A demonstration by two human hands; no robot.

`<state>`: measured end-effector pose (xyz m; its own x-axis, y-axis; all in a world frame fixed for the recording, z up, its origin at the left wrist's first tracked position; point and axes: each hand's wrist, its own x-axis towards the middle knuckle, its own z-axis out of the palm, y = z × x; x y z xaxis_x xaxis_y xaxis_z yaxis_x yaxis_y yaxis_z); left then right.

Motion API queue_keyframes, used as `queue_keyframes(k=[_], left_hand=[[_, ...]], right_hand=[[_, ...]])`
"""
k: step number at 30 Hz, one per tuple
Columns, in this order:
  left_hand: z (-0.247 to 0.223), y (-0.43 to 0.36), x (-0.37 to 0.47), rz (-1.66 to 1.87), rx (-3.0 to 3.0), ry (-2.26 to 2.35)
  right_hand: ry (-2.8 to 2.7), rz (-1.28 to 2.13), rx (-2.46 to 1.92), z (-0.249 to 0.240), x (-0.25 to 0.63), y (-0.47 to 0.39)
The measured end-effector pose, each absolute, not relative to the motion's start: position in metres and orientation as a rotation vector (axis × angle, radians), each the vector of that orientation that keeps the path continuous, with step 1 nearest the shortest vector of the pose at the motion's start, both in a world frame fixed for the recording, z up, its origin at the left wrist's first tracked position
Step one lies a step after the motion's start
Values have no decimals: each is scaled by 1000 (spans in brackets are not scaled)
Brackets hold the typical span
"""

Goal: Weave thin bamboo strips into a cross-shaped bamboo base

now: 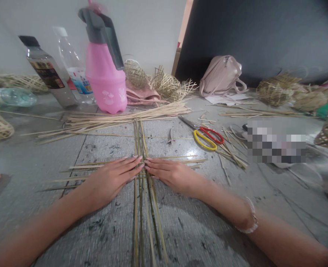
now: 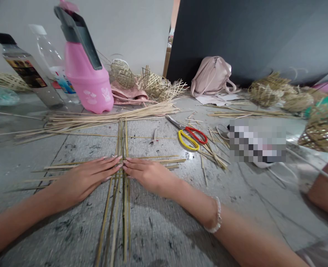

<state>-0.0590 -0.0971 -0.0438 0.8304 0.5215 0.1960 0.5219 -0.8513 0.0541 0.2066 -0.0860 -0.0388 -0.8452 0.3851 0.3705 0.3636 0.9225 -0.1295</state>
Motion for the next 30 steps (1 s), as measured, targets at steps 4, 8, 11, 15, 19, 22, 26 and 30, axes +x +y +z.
queue_keyframes(k=[4,8,11,15,19,22,26,30], left_hand=[[-38,-111,-49,-325,-2898,-905],[-34,-132,-33,-273,-2766,-876],[-33,-143,-25,-268,-2711,-858],[-27,-137,-30,-317,-2735,-920],[-18,-121,-47,-284,-2810,-1307],[-16,-115,-54,-334,-2888,-1580],[-12,-117,-52,-308,-2962,-1906],[0,-118,-48,-28,-3056,-2093]], right_hand=[[-2558,35,-661,-33,206,-88],[-2465,18,-772,-30,205,-91],[-2511,35,-855,-32,205,-93],[-2605,61,-912,-35,205,-94],[-2590,89,-895,-32,205,-96],[-2561,79,-945,-27,203,-99],[-2599,86,-1065,-23,198,-103],[-2639,152,-1044,-20,196,-107]])
